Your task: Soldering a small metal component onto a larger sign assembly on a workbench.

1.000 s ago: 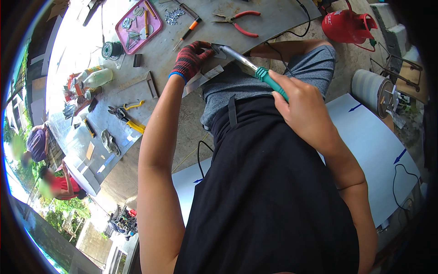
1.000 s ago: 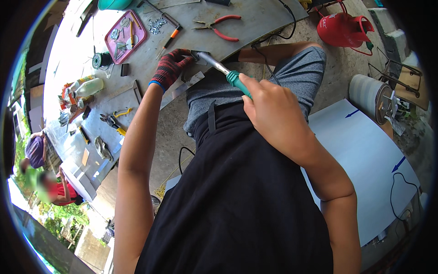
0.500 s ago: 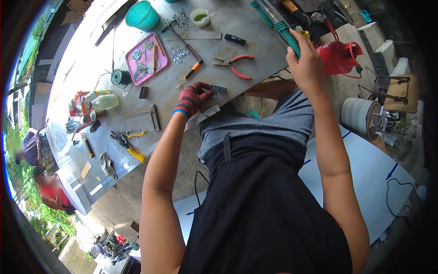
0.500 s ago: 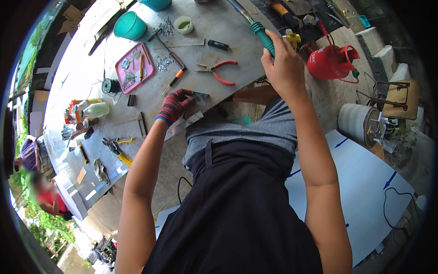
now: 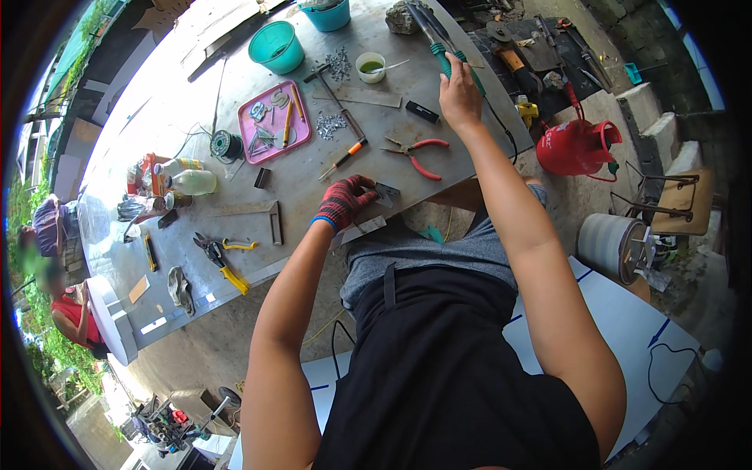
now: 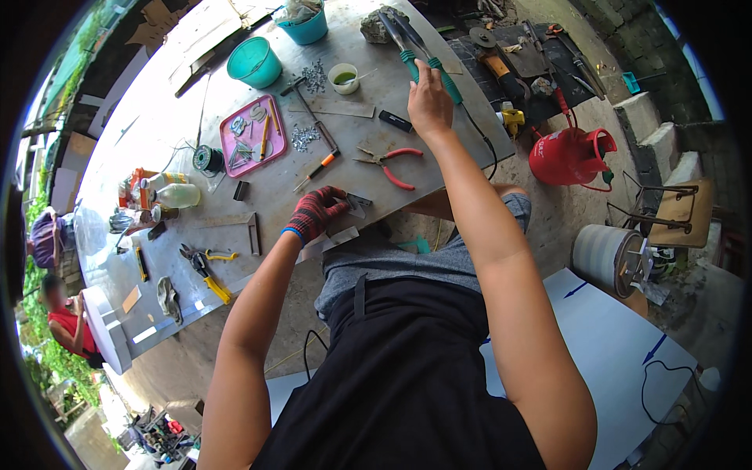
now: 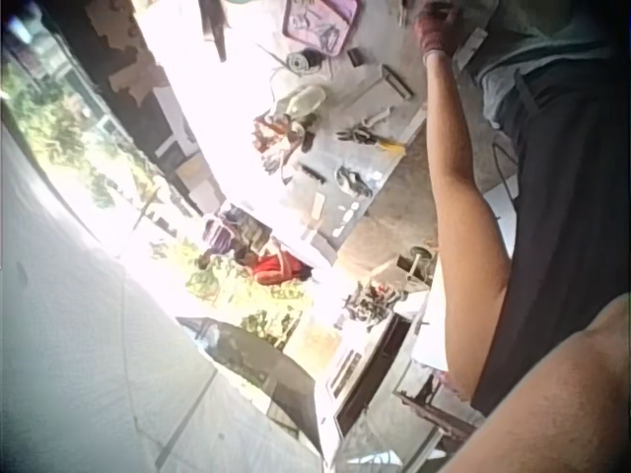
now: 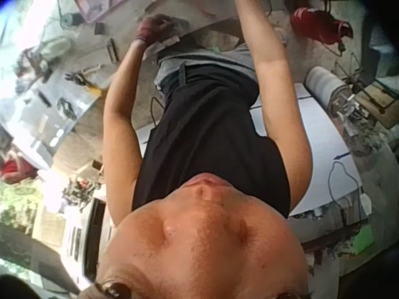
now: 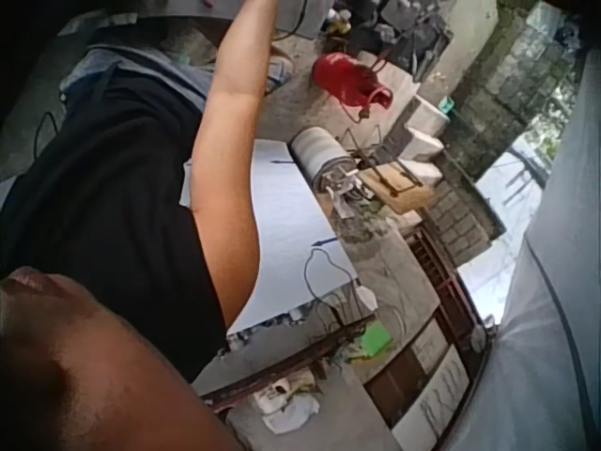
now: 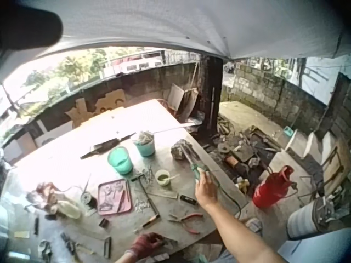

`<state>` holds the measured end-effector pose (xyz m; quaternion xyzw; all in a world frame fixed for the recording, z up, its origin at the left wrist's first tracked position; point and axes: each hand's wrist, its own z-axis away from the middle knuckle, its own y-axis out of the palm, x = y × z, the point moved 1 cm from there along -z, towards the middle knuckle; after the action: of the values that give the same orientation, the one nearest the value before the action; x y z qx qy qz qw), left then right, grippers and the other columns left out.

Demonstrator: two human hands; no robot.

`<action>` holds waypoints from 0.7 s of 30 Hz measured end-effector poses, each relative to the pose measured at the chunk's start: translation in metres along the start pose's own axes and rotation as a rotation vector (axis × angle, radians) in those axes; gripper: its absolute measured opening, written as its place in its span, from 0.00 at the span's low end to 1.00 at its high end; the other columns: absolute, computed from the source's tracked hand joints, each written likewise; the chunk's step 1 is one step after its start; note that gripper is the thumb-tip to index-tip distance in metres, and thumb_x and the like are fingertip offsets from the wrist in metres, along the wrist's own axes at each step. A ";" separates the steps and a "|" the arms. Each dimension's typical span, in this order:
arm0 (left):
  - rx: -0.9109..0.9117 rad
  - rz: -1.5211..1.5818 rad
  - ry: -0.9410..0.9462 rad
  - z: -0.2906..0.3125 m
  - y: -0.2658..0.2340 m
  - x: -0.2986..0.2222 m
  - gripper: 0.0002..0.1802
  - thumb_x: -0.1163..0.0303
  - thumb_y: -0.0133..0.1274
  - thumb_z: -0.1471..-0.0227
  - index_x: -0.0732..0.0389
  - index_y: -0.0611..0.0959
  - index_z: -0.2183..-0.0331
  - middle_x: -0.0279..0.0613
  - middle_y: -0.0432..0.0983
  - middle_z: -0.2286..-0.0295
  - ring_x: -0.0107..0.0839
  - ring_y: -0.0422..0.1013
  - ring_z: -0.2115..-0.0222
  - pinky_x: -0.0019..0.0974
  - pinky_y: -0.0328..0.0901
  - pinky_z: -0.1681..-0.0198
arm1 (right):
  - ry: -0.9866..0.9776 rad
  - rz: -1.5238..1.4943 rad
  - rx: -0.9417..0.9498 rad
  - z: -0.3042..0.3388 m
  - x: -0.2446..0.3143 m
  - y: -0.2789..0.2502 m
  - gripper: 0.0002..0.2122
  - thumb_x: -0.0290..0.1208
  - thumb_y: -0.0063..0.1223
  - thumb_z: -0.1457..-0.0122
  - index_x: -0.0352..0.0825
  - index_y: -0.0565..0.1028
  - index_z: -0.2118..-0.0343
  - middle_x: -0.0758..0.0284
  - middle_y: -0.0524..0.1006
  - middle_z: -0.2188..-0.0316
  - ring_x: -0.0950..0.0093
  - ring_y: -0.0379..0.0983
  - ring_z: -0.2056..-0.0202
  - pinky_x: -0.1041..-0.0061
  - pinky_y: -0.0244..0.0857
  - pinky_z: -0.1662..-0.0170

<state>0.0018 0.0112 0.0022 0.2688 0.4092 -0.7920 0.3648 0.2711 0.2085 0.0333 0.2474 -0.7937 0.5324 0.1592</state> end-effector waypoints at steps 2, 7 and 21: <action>0.024 -0.027 -0.020 0.000 -0.001 -0.004 0.20 0.61 0.65 0.44 0.57 0.85 0.52 0.46 0.85 0.60 0.34 0.81 0.57 0.37 0.72 0.51 | 0.013 0.014 -0.036 -0.009 -0.003 0.013 0.22 0.28 0.55 0.36 0.42 0.66 0.39 0.56 0.74 0.51 0.53 0.76 0.52 0.55 0.74 0.54; 0.029 -0.019 -0.040 0.003 0.001 0.000 0.20 0.61 0.66 0.45 0.57 0.85 0.52 0.45 0.85 0.60 0.36 0.81 0.57 0.38 0.72 0.51 | 0.047 0.046 0.017 -0.020 -0.013 0.032 0.22 0.28 0.54 0.35 0.42 0.66 0.39 0.56 0.74 0.50 0.54 0.76 0.51 0.56 0.73 0.52; 0.014 -0.045 0.016 0.000 0.005 0.005 0.20 0.57 0.65 0.46 0.55 0.86 0.53 0.47 0.86 0.61 0.39 0.82 0.58 0.40 0.73 0.52 | 0.082 0.212 0.102 -0.002 -0.044 0.064 0.25 0.27 0.56 0.37 0.37 0.65 0.37 0.53 0.73 0.47 0.53 0.70 0.45 0.59 0.67 0.41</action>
<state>0.0024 0.0078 -0.0040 0.2682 0.4125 -0.8007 0.3418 0.2717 0.2405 -0.0377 0.1479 -0.7800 0.5957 0.1216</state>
